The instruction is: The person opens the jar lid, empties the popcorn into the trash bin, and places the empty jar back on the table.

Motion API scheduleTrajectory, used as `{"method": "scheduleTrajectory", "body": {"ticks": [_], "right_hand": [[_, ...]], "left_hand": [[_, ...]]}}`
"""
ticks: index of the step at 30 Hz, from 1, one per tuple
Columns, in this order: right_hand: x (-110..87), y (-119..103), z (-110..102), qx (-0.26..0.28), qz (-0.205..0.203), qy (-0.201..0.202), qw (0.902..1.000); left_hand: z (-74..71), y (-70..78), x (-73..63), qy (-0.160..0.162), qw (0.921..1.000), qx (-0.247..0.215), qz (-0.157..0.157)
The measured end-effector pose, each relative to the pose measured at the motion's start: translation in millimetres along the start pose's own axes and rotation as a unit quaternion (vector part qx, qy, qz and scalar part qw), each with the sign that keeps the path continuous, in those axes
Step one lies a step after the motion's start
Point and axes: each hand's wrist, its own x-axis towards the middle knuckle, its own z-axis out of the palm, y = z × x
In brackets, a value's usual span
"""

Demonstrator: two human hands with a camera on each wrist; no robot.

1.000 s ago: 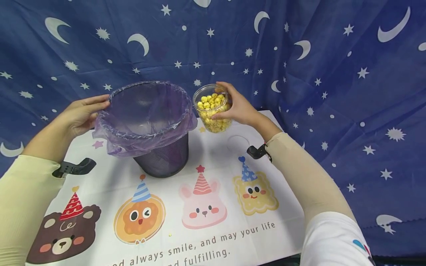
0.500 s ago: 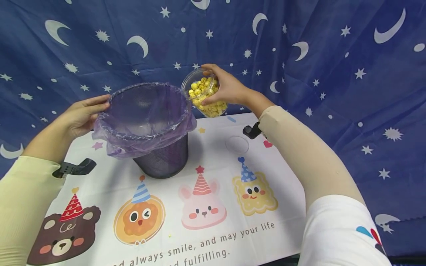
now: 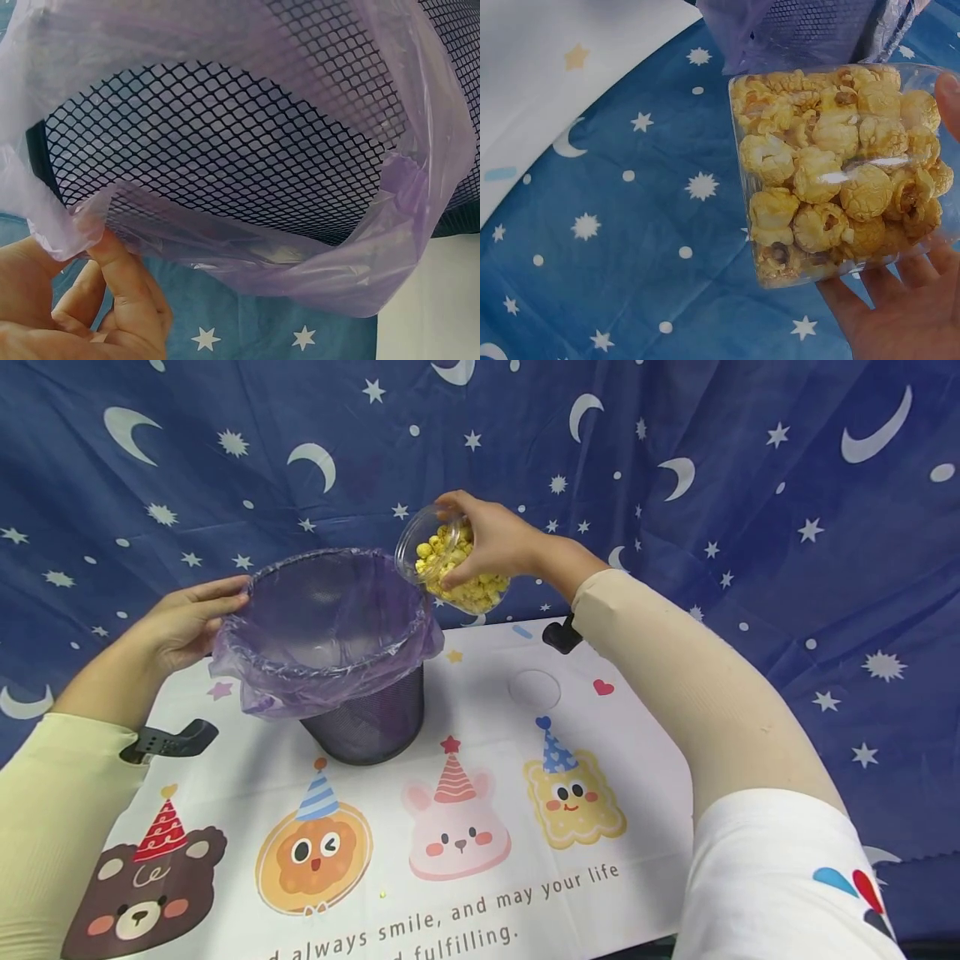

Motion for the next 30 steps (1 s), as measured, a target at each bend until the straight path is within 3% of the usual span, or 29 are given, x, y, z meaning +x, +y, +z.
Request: {"method": "scheduleTrajectory", "body": {"ticks": [13,30], "right_hand": [[7.4,-18.3,-7.2,-0.062,-0.013,-0.031,0.9975],[17.0,-39.4,-13.2,-0.154,-0.021,-0.072,0.9851]], "left_hand": [[1.4,-0.1,0.7,0.015,0.9998,0.011,-0.002],[-1.0,-0.8,2.2,0.000,0.9998,-0.013,-0.014]]}}
